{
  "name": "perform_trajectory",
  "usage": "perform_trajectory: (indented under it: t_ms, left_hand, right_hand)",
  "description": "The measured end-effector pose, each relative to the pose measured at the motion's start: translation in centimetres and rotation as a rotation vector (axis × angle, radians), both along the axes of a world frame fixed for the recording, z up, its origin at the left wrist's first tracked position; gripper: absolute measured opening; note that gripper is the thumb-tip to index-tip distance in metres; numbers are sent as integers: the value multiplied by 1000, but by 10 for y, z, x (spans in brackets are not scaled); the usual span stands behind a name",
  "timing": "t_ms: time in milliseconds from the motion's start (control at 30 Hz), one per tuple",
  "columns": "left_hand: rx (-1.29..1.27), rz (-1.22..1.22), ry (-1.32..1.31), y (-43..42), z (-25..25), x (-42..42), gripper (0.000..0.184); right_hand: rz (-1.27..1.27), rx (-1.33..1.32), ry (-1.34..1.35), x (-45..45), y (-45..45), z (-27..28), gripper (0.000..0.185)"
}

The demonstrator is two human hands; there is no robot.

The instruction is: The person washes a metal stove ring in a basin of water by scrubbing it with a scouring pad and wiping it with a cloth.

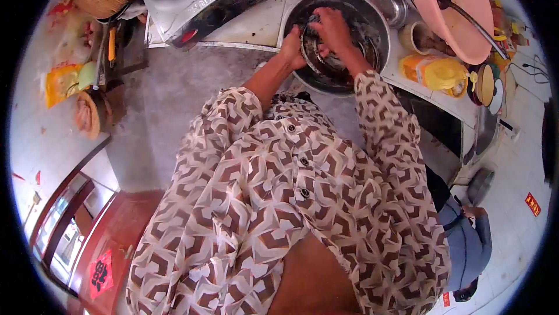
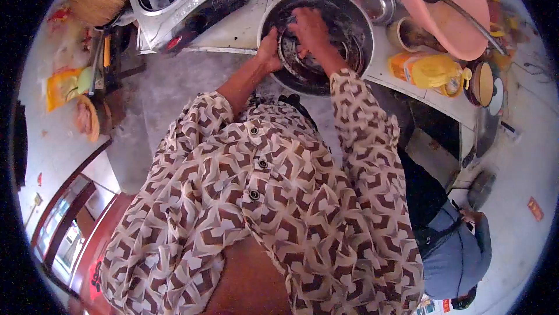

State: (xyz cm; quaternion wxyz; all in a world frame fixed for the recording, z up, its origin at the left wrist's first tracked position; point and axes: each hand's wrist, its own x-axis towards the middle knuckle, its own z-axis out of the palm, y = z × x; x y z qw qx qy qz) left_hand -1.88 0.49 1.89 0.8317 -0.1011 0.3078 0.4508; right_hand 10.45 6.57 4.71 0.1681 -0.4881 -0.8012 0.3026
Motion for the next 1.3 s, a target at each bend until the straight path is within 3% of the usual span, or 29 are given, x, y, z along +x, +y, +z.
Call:
perform_trajectory:
  t_ms: [67, 100, 233, 333, 400, 433, 533, 567, 667, 767, 867, 967, 1067, 1133, 1233, 1300]
  left_hand:
    - [-32, 28, 0, 4, -5, 1, 58]
    - [-18, 15, 65, 4, -15, 1, 58]
    - [-40, 13, 153, 5, 5, 3, 58]
    - [-47, -29, 147, 4, 4, 3, 58]
    - [-47, -39, 97, 8, -10, 2, 59]
    - [-65, -11, 124, 7, 13, 3, 58]
    - [201, 227, -304, -3, -27, -3, 56]
    - [120, 248, -139, -7, -31, 0, 54]
    - [44, 285, -50, -21, 13, 8, 54]
    - [497, 183, -532, -11, -57, -4, 55]
    - [-20, 204, 174, -2, 8, 6, 57]
    - [-60, 116, 176, -1, 8, 6, 57]
    - [-63, 50, 132, -2, 6, 6, 56]
    - [-48, 52, 109, 0, 6, 5, 55]
    - [451, -25, -567, -3, -70, -6, 54]
    - [418, 7, -614, -1, -63, -9, 54]
  right_hand:
    - [-97, 136, -168, 2, 12, -15, 30]
    - [-137, 59, -165, -3, 5, -3, 30]
    - [169, 29, 35, 1, -36, 37, 31]
    - [238, -64, 116, 15, -40, 37, 34]
    - [133, 48, 86, 9, -28, 12, 32]
    - [85, 104, 74, 4, -17, -2, 32]
    - [-158, 154, -195, -12, 8, -24, 32]
    - [-136, 213, -231, -8, 15, -30, 34]
    - [-222, -128, -306, -13, 33, -18, 36]
    - [-248, -316, -84, -15, 34, -12, 36]
    - [-27, -79, 19, -20, -4, 3, 36]
    - [146, -120, 27, -3, -32, 35, 38]
    - [308, -170, 89, 17, -33, 34, 39]
    - [292, -35, 56, 8, -25, 25, 37]
    - [119, 62, -85, 0, 3, -3, 37]
    - [-76, 12, -118, -5, 14, -11, 40]
